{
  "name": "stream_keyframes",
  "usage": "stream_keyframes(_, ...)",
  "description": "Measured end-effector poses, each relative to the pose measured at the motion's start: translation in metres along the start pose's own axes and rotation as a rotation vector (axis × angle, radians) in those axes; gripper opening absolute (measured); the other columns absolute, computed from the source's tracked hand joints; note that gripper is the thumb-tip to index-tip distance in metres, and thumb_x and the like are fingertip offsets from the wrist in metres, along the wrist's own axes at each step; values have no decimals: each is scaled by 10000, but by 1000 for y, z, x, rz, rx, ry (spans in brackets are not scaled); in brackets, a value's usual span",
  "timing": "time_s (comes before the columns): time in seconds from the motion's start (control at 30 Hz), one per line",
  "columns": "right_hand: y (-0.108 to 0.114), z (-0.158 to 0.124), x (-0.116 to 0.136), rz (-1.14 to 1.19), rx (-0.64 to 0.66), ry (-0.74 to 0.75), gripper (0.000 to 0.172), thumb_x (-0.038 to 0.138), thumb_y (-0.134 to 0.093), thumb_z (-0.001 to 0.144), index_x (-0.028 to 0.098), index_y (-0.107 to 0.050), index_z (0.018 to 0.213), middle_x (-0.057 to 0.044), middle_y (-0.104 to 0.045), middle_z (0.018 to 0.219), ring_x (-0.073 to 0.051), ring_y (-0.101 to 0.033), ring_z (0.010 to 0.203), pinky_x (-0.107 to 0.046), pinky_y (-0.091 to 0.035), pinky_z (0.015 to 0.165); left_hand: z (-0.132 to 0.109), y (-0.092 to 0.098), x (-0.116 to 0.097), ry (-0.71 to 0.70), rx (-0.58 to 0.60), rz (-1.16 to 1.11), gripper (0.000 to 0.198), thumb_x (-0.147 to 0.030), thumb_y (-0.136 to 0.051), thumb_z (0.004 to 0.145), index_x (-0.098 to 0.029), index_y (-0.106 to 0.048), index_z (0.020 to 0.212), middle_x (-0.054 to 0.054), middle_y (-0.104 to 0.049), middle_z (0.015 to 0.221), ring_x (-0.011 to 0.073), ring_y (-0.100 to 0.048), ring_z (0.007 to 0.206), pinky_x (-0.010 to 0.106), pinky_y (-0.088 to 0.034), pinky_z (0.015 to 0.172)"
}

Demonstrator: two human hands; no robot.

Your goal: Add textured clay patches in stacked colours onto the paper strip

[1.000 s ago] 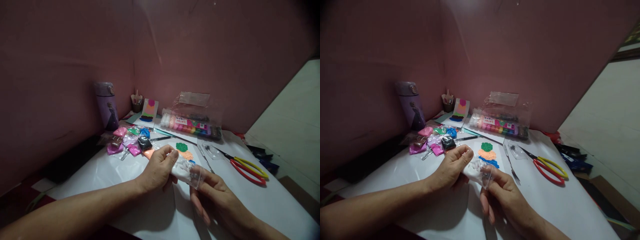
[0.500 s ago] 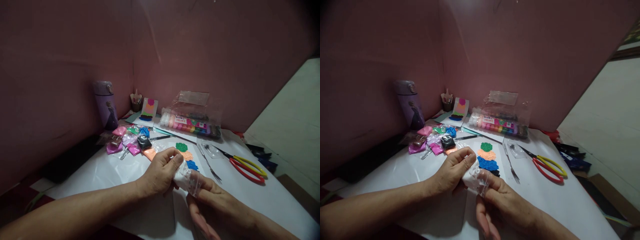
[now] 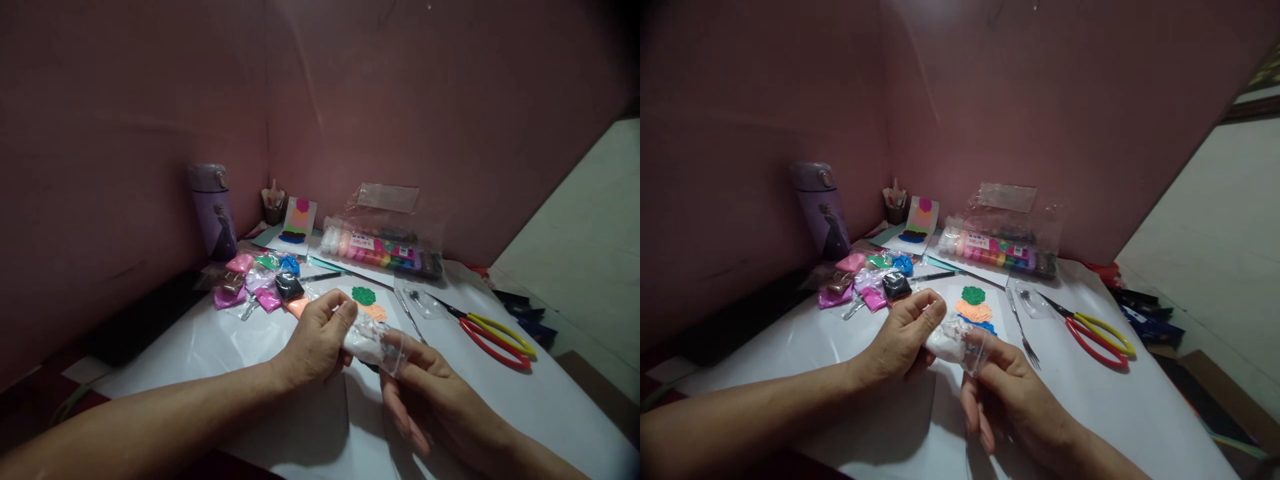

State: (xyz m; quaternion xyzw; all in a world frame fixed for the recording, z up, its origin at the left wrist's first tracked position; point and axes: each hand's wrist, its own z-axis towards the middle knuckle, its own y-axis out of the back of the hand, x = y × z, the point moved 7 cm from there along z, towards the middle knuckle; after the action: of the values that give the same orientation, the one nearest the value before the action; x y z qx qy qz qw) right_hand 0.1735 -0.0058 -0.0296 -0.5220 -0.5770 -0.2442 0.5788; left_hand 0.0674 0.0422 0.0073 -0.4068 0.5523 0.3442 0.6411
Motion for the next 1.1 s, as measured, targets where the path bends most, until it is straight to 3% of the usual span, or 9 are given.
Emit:
stream_keyframes(0.13, -7, -1, -4, 53, 108, -117, 503, 376, -572, 822, 206, -389, 1258, 40, -617, 453, -59, -465, 252, -97, -263, 282, -1, -3, -1, -16, 8, -12, 318, -476, -509, 836, -195, -426, 714, -79, -430, 444, 33, -325, 265, 121, -227, 242)
stream_keyframes(0.27, -11, -2, -10, 44, 149, -176, 454, 444, -576, 811, 217, -414, 1169, 49, -611, 471, -66, -477, 265, -105, -259, 287, -2, -5, -2, -25, 24, -32, 306, -455, -522, 838, -189, -439, 711, -88, -411, 451, 18, -316, 273, 118, -256, 273)
stream_keyframes(0.4, -7, 0, -8, -6, 76, -121, 386, 526, -520, 838, 191, -475, 1024, 55, -578, 426, -60, -436, 240, -123, -280, 288, -3, -4, -1, -5, 22, -2, 325, -505, -501, 829, -200, -439, 738, -78, -425, 434, 43, -317, 258, 135, -203, 231)
stream_keyframes(0.53, 1, 0, -2, -63, -29, 2, 351, 514, -549, 834, 183, -514, 944, 26, -615, 457, -67, -480, 278, -115, -261, 295, -2, -1, -2, -20, -12, 30, 331, -514, -485, 835, -201, -426, 743, -73, -445, 444, 46, -341, 266, 126, -203, 227)
stream_keyframes(0.77, -2, -1, -6, -114, 63, 29, 309, 455, -527, 864, 149, -551, 899, -22, -666, 518, -73, -531, 320, -139, -364, 342, -2, -2, -4, -42, -12, 36, 303, -445, -482, 861, -188, -416, 714, -75, -450, 476, 29, -378, 301, 117, -283, 297)
stream_keyframes(0.87, -6, -2, -10, -160, 83, -31, 351, 466, -487, 879, 124, -562, 857, -36, -654, 518, -71, -521, 322, -145, -369, 338, -3, -4, -1, -18, 15, 37, 307, -457, -477, 859, -190, -417, 720, -72, -449, 479, 40, -384, 314, 128, -291, 300)
stream_keyframes(1.1, -7, -6, -16, -197, 171, -163, 411, 463, -444, 886, 108, -530, 1076, 9, -596, 451, -58, -452, 275, -133, -372, 317, -4, -8, 1, -57, 69, 68, 291, -432, -463, 871, -185, -432, 719, -66, -430, 505, 51, -398, 355, 153, -304, 341)
